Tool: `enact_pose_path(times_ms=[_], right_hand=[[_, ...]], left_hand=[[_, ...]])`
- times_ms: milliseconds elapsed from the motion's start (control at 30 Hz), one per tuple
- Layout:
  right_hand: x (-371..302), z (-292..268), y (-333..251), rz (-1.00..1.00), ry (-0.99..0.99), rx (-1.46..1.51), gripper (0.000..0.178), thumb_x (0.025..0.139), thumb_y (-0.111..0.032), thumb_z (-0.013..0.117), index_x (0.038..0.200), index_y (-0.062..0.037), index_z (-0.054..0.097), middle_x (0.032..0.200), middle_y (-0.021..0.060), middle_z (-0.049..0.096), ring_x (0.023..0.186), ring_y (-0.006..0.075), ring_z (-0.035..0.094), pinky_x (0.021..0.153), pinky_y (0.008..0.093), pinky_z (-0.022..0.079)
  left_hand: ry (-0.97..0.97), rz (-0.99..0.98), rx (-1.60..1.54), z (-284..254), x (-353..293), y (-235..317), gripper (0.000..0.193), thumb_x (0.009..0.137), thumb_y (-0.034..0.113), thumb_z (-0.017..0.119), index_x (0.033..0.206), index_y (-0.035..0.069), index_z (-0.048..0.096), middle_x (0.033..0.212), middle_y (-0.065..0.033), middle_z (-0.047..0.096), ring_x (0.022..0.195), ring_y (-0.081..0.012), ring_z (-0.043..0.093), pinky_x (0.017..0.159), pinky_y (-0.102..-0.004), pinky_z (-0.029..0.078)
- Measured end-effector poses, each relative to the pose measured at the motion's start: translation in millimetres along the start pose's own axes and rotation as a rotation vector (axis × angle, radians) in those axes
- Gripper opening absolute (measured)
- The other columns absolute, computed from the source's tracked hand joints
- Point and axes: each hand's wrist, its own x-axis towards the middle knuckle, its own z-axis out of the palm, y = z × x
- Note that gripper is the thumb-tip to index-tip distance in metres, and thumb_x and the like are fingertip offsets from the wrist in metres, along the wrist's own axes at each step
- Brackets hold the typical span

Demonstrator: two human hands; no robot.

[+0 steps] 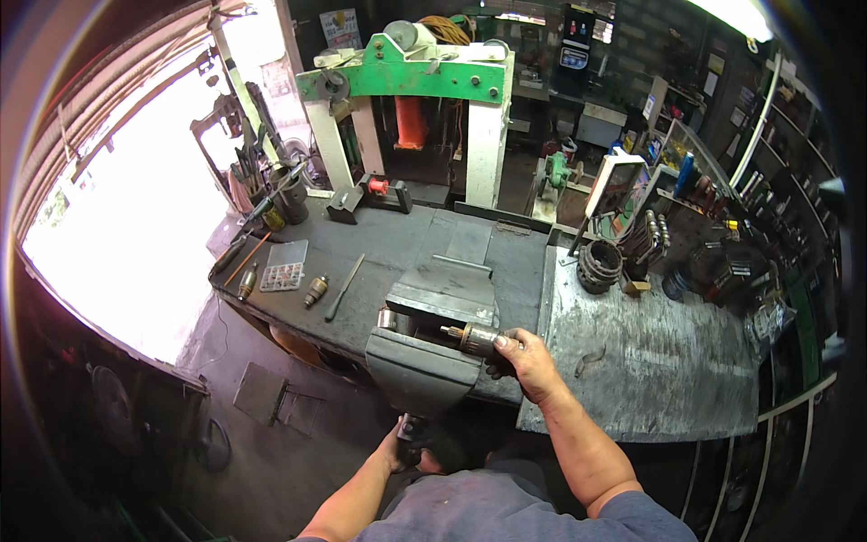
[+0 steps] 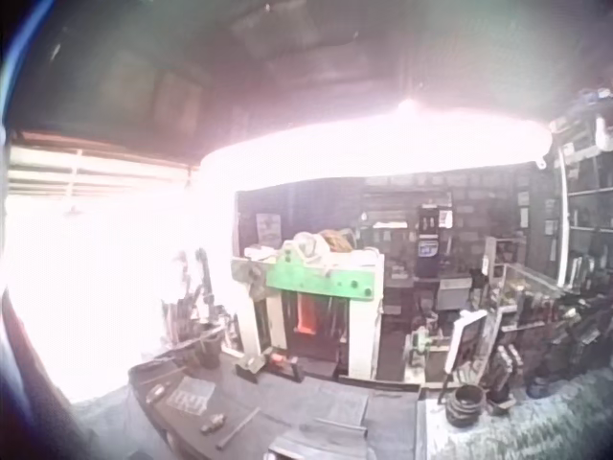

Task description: The person assembles small mechanical components on a workbench, using a rotary tool to modify a brass fitting and a hammer to tap a cylindrical part secured in a bench vise. The person handles multiple small parts and tools throughout the process.

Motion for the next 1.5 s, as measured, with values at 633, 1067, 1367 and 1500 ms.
enact_pose_path(times_ms=[633,1067,1367,1500], right_hand=[[37.1,-34.5,-12.5,0.228,-0.444,0.012,0.044,0.112,-0.036,0.073,0.123,0.0072,0.069,0.099,0.0136,0.076,0.081,0.0224,0.076,0.071,0.0352,0.061],[39.5,-35.1,-5.9,0.156,-0.487,0.019,0.047,0.111,-0.039,0.074,0.119,0.0070,0.070,0.097,0.0127,0.076,0.077,0.0203,0.074,0.068,0.0343,0.059],[41.9,-36.8,-0.8,0.254,-0.477,0.060,0.049,0.112,-0.041,0.072,0.120,0.0071,0.069,0.096,0.0130,0.075,0.077,0.0201,0.074,0.069,0.0347,0.060],[44.0,-36.9,5.5,0.258,-0.495,0.076,0.049,0.113,-0.044,0.072,0.120,0.0048,0.070,0.097,0.0130,0.075,0.078,0.0214,0.074,0.069,0.0353,0.060]], left_hand=[[0.450,0.627,0.269,79.6,20.0,-123.6,0.040,0.109,0.008,0.061,0.149,-0.001,0.063,0.129,-0.0102,0.076,0.110,-0.0224,0.073,0.099,-0.0339,0.058],[0.005,0.524,0.056,175.8,-78.3,-143.1,0.049,0.109,0.024,0.071,0.152,0.004,0.059,0.113,-0.0065,0.075,0.094,-0.0158,0.074,0.077,-0.0292,0.057],[-0.099,0.965,0.154,214.5,-186.8,-65.2,0.095,0.084,0.004,0.067,0.174,0.009,0.041,0.116,-0.0135,0.075,0.095,-0.0208,0.075,0.083,-0.0310,0.060],[0.576,1.100,0.664,161.5,-201.1,26.7,0.088,0.083,0.004,0.066,0.170,0.008,0.051,0.112,-0.0160,0.078,0.092,-0.0228,0.076,0.087,-0.0349,0.061]])
